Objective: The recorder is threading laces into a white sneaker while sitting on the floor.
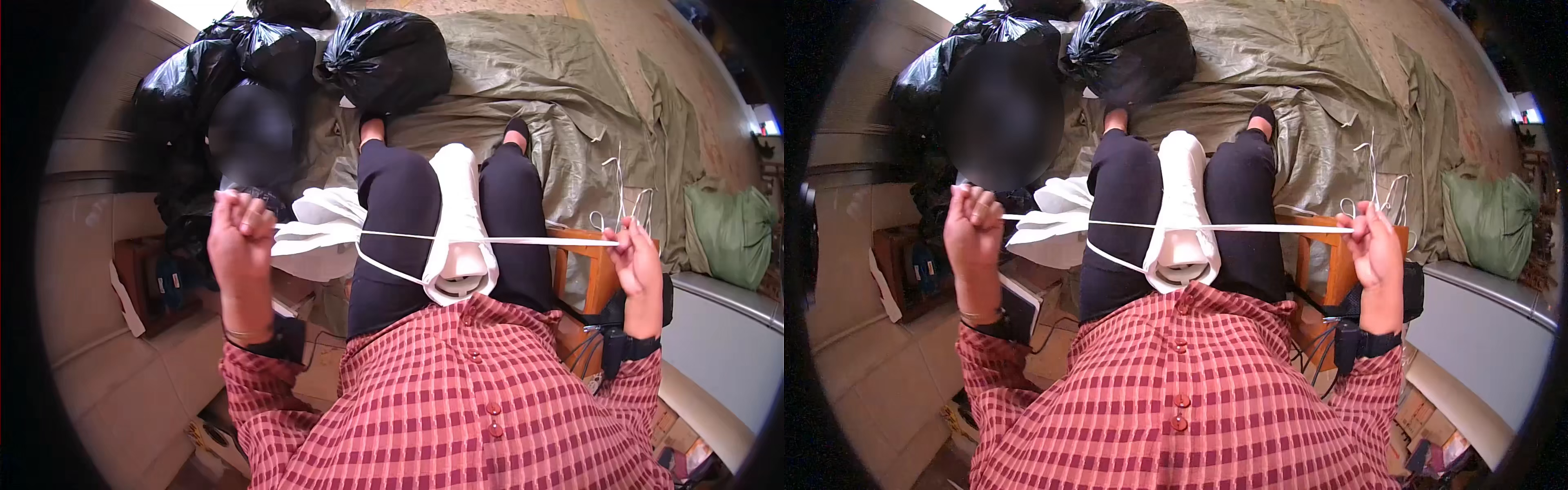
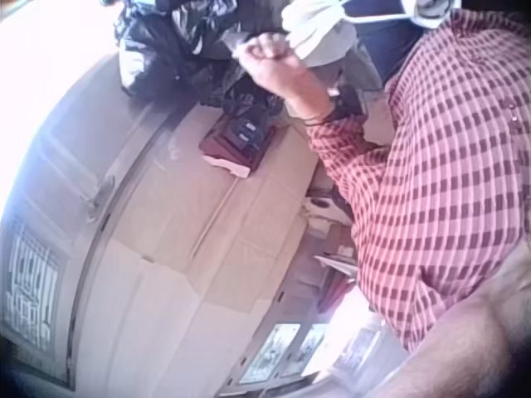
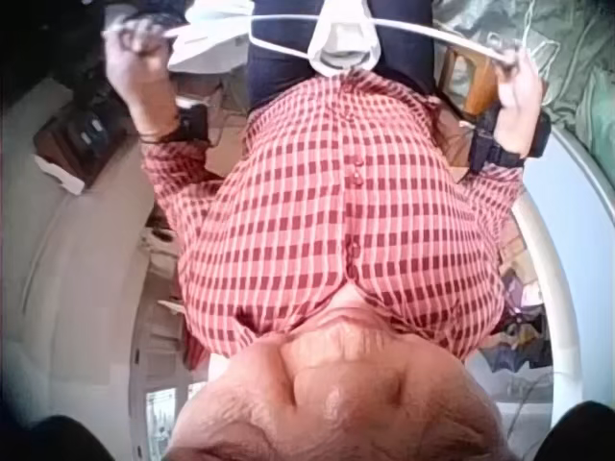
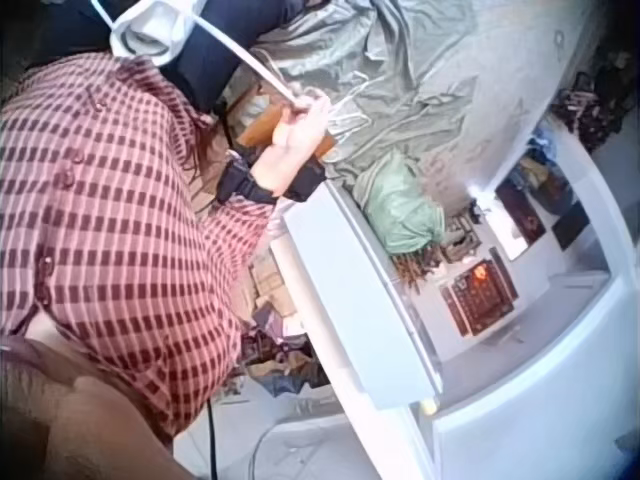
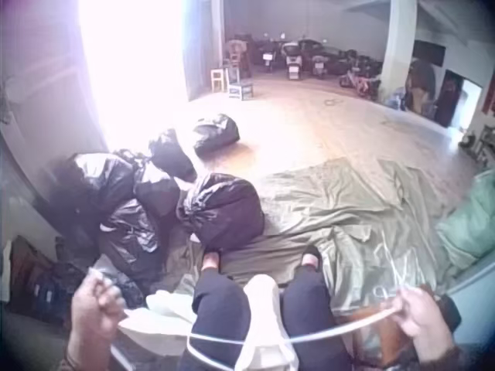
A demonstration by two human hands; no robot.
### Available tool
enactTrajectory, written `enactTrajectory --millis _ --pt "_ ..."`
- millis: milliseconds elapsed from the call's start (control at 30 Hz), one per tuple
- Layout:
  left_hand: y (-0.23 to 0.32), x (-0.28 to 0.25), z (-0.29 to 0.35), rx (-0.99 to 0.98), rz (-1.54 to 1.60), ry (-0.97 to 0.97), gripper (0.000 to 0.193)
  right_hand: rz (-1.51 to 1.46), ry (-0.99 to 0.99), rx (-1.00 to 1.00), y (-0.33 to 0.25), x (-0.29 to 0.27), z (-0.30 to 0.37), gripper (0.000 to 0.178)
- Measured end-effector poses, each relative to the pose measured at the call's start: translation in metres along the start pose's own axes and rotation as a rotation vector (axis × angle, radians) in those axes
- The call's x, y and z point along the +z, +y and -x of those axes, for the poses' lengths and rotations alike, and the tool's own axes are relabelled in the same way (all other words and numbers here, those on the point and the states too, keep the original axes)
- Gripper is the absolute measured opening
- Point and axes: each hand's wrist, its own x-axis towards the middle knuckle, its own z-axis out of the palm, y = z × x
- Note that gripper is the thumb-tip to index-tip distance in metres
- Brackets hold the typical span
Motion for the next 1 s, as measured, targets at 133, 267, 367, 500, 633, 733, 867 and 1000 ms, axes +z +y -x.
enactTrajectory --millis 133,267,367,500,633,733,867,1000 --pt "0.012 0.019 0.002 0.23 -0.332 -0.131 0.026 -0.393 0.144 -0.057 -0.012 -0.012 -0.027 0.02" --pt "-0.054 0.047 0.042 0.172 -1.073 -0.343 0.02 -0.012 0.13 -0.343 -0.015 0.037 -0.023 0.022" --pt "-0.096 0.053 0.075 0.405 -1.588 -0.823 0.021 0.637 -0.114 -0.566 -0.009 0.094 0.001 0.022" --pt "-0.119 0.064 0.084 0.397 -1.747 -0.767 0.017 0.653 -0.475 -0.574 0.005 0.128 0.036 0.01" --pt "-0.117 0.073 0.076 0.468 -1.875 -0.837 0.019 0.8 -0.477 -0.587 0.022 0.141 0.043 0.011" --pt "-0.11 0.086 0.07 0.47 -1.951 -0.962 0.019 0.715 -0.43 -0.709 0.037 0.144 0.038 0.011" --pt "-0.115 0.091 0.061 0.26 -1.837 -0.97 0.01 0.876 -0.393 -0.706 0.032 0.148 0.036 0.012" --pt "-0.122 0.085 0.06 0.019 -1.482 -0.777 0.001 0.755 -0.397 -0.674 0.029 0.152 0.037 0.01"
